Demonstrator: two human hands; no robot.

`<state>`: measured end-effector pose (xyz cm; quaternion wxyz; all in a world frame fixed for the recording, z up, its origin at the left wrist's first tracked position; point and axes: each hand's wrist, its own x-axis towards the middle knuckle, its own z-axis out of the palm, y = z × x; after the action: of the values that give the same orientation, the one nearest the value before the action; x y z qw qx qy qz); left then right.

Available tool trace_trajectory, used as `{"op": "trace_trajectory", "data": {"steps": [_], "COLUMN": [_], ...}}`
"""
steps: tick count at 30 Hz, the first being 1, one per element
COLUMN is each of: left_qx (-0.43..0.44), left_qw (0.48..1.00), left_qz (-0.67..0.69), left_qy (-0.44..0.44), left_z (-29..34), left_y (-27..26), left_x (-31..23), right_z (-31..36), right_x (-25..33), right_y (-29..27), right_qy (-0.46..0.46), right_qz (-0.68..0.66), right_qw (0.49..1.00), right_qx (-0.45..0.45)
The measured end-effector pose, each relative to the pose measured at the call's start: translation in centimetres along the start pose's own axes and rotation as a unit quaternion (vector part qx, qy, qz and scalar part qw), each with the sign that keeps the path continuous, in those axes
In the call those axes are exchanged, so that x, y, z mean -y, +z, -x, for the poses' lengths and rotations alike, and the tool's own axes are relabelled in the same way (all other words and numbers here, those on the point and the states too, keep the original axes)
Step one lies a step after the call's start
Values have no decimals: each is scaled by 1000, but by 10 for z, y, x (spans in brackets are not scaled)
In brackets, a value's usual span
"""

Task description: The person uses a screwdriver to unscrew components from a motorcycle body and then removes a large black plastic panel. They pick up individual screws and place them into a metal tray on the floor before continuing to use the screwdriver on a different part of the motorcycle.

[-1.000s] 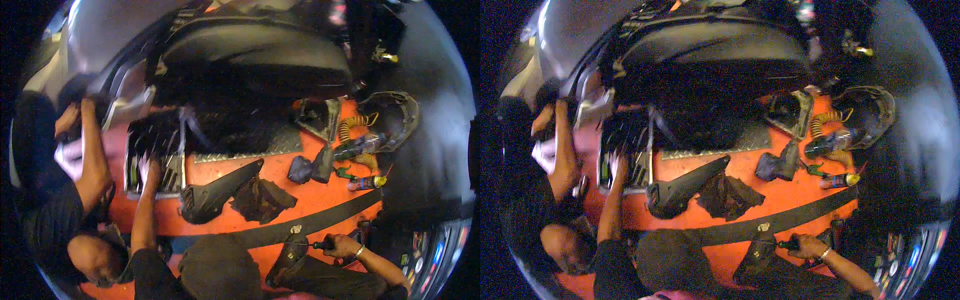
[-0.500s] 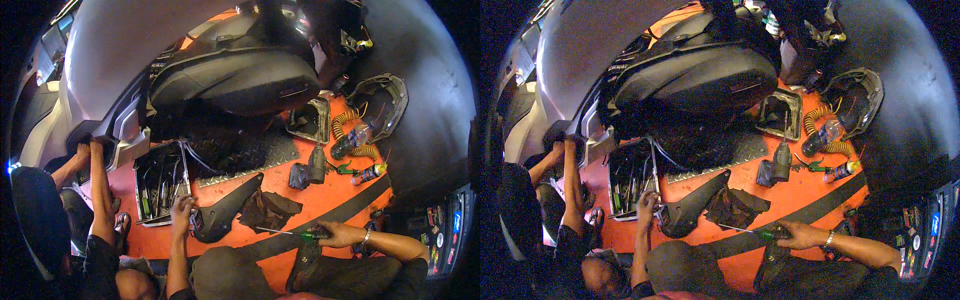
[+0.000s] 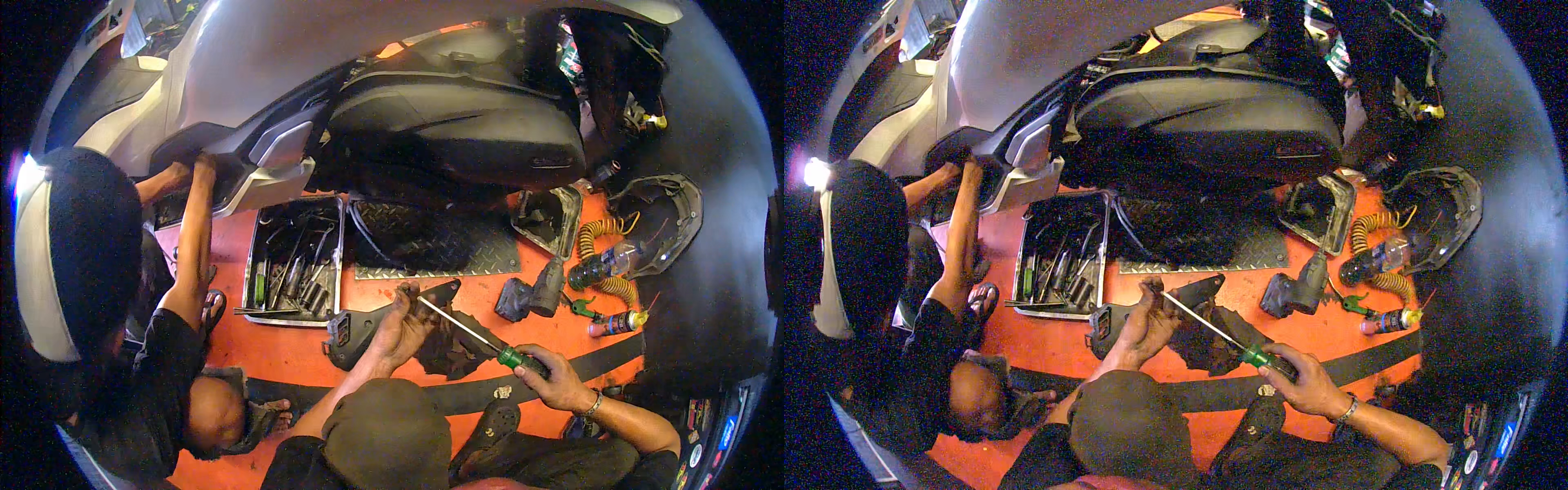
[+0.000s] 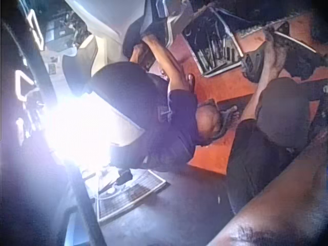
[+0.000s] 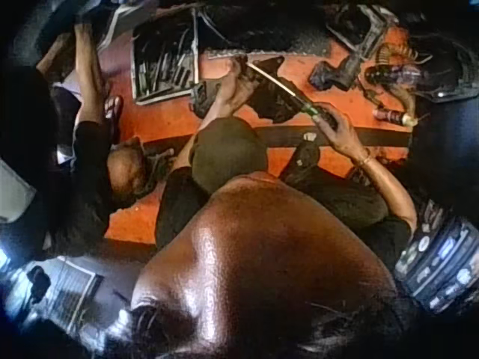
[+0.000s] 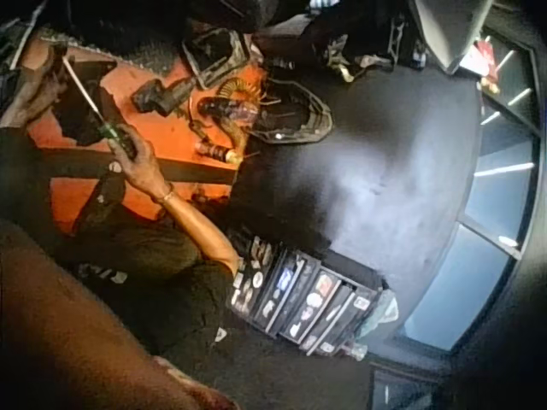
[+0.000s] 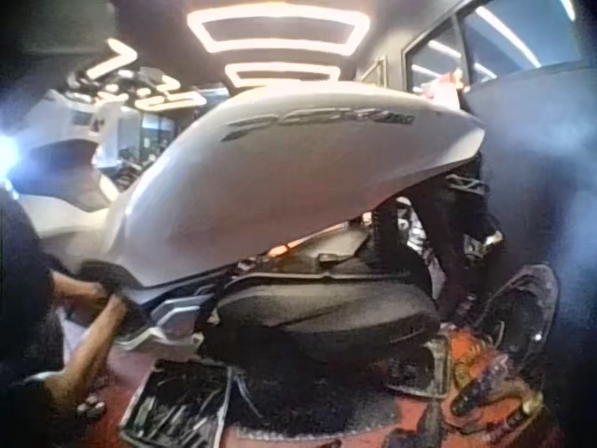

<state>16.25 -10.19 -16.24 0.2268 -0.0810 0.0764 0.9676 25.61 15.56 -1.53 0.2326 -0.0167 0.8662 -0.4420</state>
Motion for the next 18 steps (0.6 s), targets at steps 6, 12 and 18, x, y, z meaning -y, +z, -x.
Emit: {"op": "trace_trajectory", "data": {"steps": [6,12,18], "left_qx": [-21,-19,75], "left_qw": [992,990,989], "left_qz": [-119,-128,-124], "left_qy": [29,62,-6], "left_z": [-14,-10,-55], "left_y": [14,15,24], "left_x": [6,-10,24], "right_z": [-7,-34,-20], "right_x": [-1,-10,-44], "right_y": [-9,6,-13], "right_qy": [12,-8,-5], "right_qz": [-5,-32,-82], "right_qw": [1000,999,996], "right_qx": [-2,2,-27]}}
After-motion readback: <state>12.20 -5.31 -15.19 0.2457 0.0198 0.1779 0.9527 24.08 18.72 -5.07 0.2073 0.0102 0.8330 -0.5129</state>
